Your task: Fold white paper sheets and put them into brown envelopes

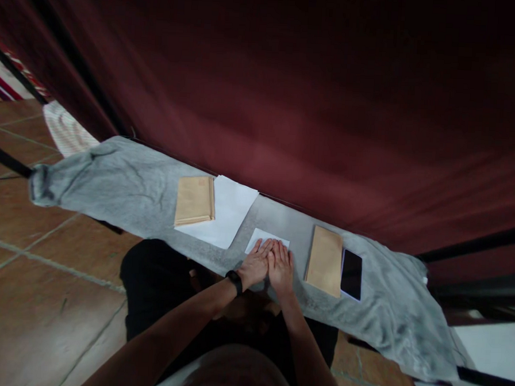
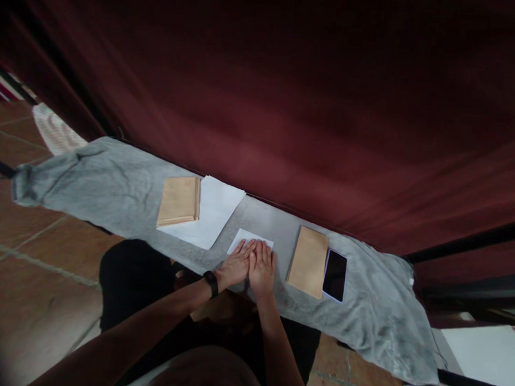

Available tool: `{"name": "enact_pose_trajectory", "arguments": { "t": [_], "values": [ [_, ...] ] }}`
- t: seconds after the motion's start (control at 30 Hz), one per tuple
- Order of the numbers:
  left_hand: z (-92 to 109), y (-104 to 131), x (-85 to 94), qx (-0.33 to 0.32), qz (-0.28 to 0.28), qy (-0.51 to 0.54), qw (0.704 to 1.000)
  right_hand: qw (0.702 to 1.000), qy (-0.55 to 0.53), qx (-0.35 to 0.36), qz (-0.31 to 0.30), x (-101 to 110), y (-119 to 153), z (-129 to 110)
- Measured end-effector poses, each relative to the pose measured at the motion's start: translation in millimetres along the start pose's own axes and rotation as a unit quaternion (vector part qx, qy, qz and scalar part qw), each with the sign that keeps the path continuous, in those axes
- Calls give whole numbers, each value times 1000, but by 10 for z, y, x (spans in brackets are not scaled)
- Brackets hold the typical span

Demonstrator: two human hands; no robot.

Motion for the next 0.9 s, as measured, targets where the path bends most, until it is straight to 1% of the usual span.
{"name": "enact_pose_trajectory", "arguments": {
  "t": [0.2,0.53,0.67,0.77,0.9],
  "values": [
    [-6,-8,-21,0,1,4,1000,999,45,10,29,-16,81,114],
    [-41,6,-51,1,12,7,1000,997,75,18,16,-8,104,130],
    [-79,23,-61,-2,14,15,1000,997,82,8,10,3,136,167],
    [-131,35,-77,11,21,25,999,996,86,1,18,17,173,204],
    [-217,47,-92,50,35,33,998,996,88,-2,26,20,211,235]
  ]
}}
Point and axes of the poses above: each hand's wrist, its own y-axis away from the middle knuckle, its own x-axis out of the back of the hand, z = x × y, the point moved 2 cm from there along -y, towards the middle knuckle, and after that the axes turned 7 degrees about -z, right-handed, at the moved point
